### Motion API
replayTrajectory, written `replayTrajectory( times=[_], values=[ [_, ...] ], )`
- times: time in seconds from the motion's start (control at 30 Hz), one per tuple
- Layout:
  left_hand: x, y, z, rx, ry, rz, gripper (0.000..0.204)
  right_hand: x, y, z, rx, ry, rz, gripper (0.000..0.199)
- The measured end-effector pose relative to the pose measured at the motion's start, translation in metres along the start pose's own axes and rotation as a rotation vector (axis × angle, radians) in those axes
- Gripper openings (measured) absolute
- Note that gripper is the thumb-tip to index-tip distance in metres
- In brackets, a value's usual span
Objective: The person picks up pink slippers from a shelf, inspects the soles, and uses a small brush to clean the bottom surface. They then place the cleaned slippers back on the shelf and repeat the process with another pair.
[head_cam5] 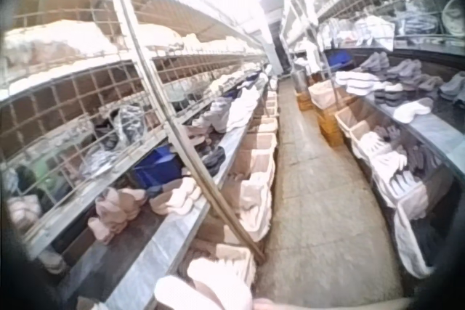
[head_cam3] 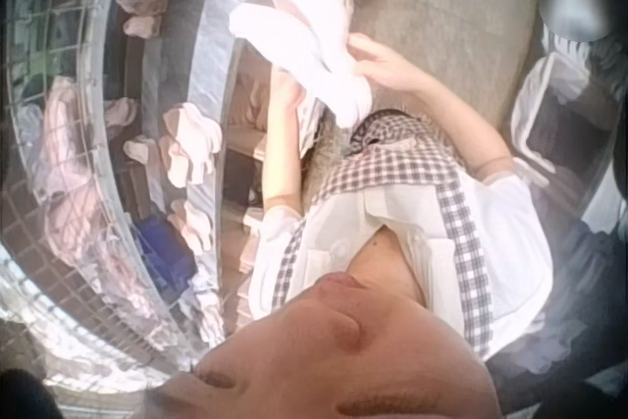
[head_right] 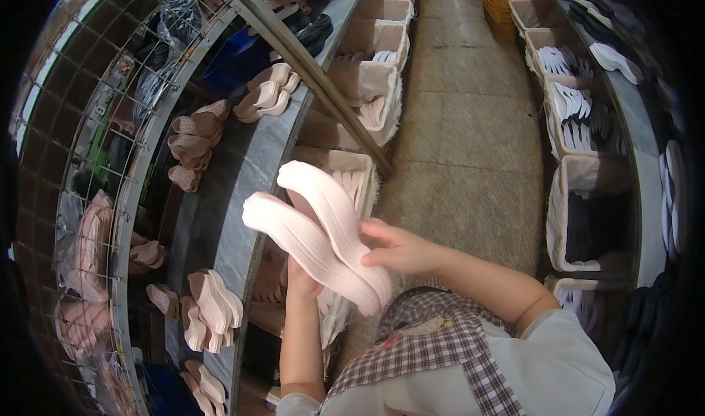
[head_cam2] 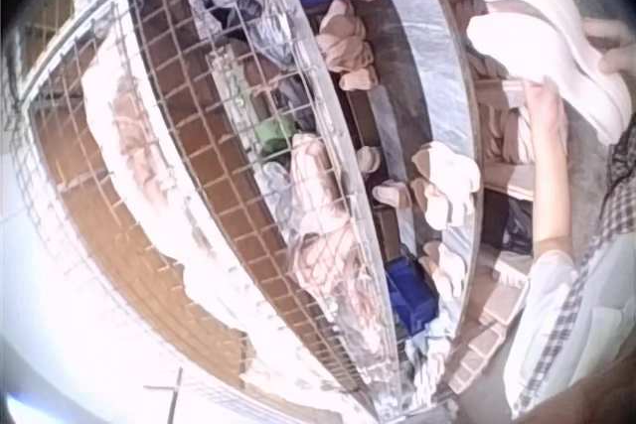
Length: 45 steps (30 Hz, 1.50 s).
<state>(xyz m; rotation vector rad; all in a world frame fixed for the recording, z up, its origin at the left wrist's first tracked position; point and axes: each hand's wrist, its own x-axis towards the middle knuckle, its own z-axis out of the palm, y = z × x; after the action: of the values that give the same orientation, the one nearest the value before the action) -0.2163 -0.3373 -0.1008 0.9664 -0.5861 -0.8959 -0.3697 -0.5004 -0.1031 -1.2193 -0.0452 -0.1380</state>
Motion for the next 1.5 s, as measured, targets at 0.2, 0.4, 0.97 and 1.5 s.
replayTrajectory(
  times=[0.2, 0.4, 0.97, 1.5],
  values=[
    [0.002, 0.015, 0.039, -0.095, 0.232, -0.159, 0.044, 0.018, -0.014, -0.021, 0.003, -0.043, -0.215, 0.041],
    [-0.001, 0.008, 0.039, -0.274, 0.237, -0.089, 0.062, 0.012, 0.0, -0.02, 0.026, 0.035, 0.003, 0.029],
    [-0.018, -0.025, 0.009, 0.146, 0.494, -0.001, 0.046, -0.005, 0.009, 0.026, -0.478, 0.104, -0.151, 0.058],
    [-0.017, -0.011, 0.016, -0.936, 0.0, 0.214, 0.037, -0.006, 0.01, -0.005, 1.076, 0.247, 0.05, 0.066]
  ],
)
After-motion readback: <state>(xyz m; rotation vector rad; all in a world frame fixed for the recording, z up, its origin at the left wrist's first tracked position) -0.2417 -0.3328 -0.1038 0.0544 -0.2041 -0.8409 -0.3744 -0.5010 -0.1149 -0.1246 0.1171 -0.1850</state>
